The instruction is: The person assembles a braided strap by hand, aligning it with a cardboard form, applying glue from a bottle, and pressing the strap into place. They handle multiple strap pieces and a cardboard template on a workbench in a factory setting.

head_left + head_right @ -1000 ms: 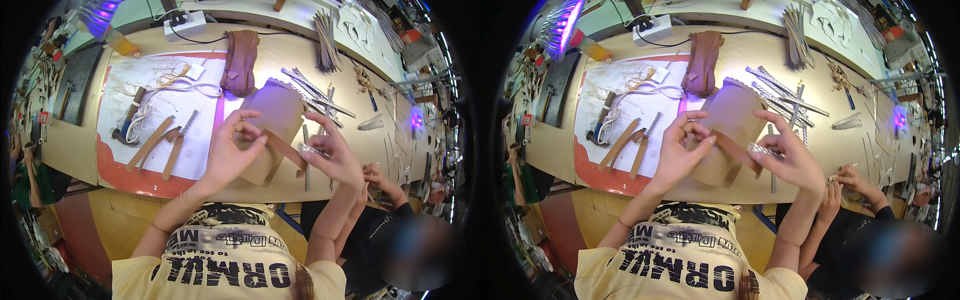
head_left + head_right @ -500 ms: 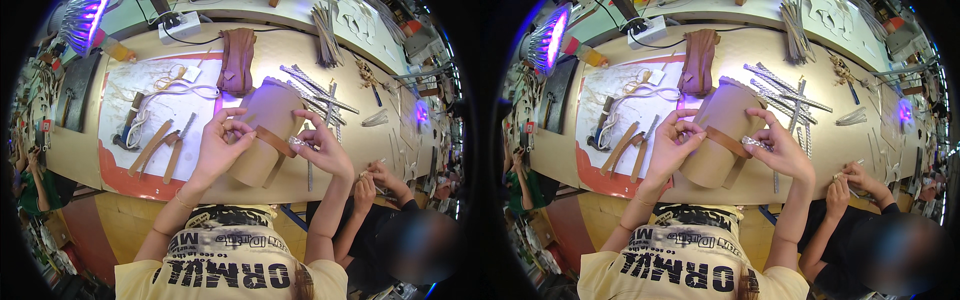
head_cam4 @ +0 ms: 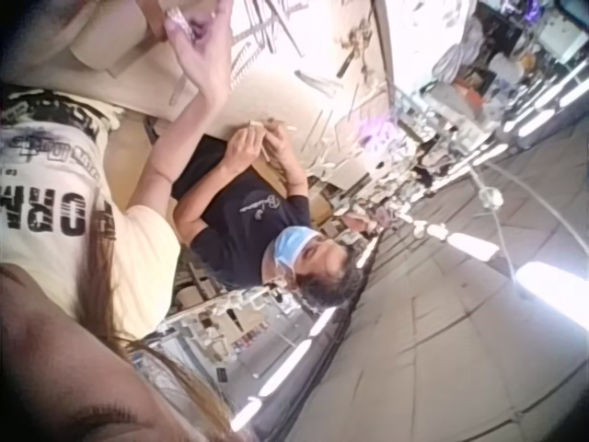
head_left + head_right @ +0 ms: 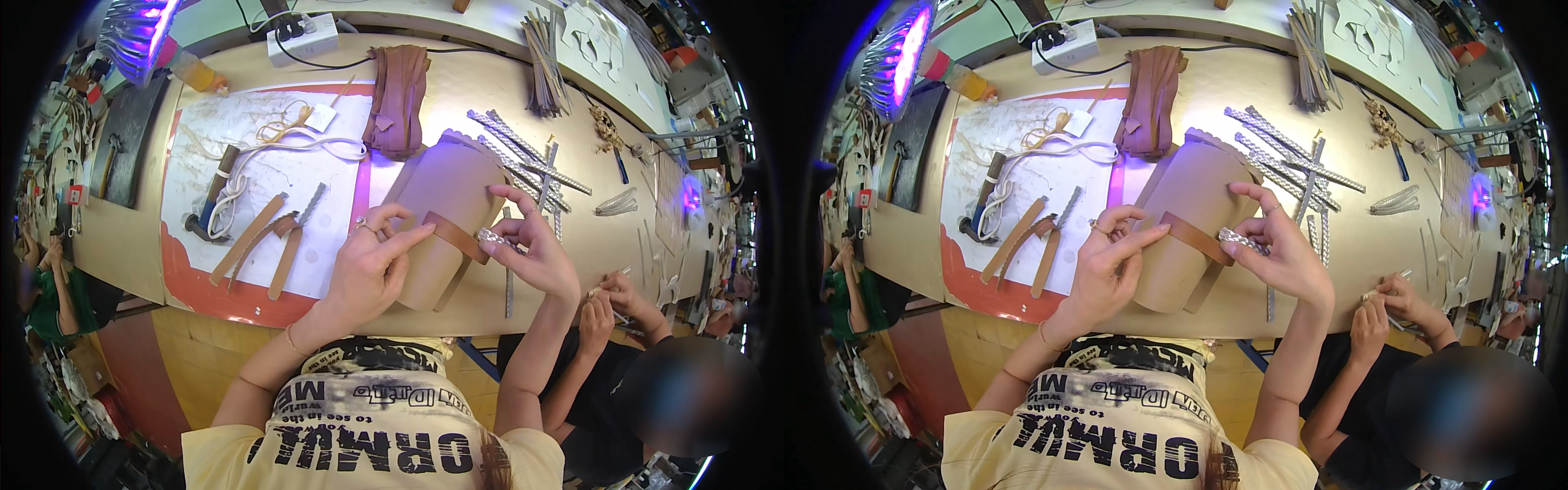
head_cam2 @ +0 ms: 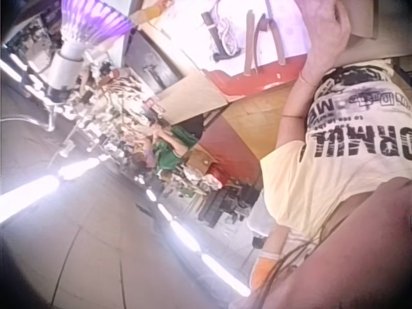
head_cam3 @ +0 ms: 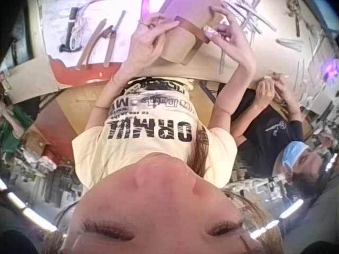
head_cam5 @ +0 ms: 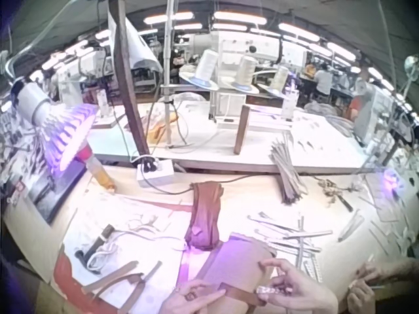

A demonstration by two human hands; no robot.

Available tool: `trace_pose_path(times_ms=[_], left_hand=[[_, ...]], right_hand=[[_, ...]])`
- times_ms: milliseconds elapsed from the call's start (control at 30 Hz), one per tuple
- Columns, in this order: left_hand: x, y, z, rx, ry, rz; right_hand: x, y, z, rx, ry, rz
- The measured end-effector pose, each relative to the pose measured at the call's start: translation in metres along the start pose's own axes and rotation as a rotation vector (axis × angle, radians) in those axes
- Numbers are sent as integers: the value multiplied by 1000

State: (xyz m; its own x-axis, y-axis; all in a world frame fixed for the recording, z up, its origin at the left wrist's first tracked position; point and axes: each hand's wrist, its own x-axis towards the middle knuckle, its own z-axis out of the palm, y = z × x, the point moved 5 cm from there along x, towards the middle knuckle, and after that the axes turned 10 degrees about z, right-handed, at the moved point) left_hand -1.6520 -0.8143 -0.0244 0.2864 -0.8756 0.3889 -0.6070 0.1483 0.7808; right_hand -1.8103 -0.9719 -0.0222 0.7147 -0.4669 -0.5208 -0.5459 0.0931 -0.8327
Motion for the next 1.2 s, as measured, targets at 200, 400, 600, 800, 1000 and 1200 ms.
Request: trace_pose_path(times_ms=[200,400,600,800,1000,1200], left_hand=[[0,-1,-1,66,-57,26],[-1,-2,-1,86,-68,39],[-2,0,-2,105,-67,64],[-3,-1,-2,144,-95,80],[-7,-5,-2,56,-40,72],[-11,-9,-3,-25,40,52]], right_hand=[[-6,3,-6,-98,132,-3],[-21,-11,-14,-221,261,-22],[-29,-40,2,-515,448,-81],[-22,-56,30,-754,527,-196],[-16,-56,41,-365,379,-140],[0,-46,44,6,284,-1]])
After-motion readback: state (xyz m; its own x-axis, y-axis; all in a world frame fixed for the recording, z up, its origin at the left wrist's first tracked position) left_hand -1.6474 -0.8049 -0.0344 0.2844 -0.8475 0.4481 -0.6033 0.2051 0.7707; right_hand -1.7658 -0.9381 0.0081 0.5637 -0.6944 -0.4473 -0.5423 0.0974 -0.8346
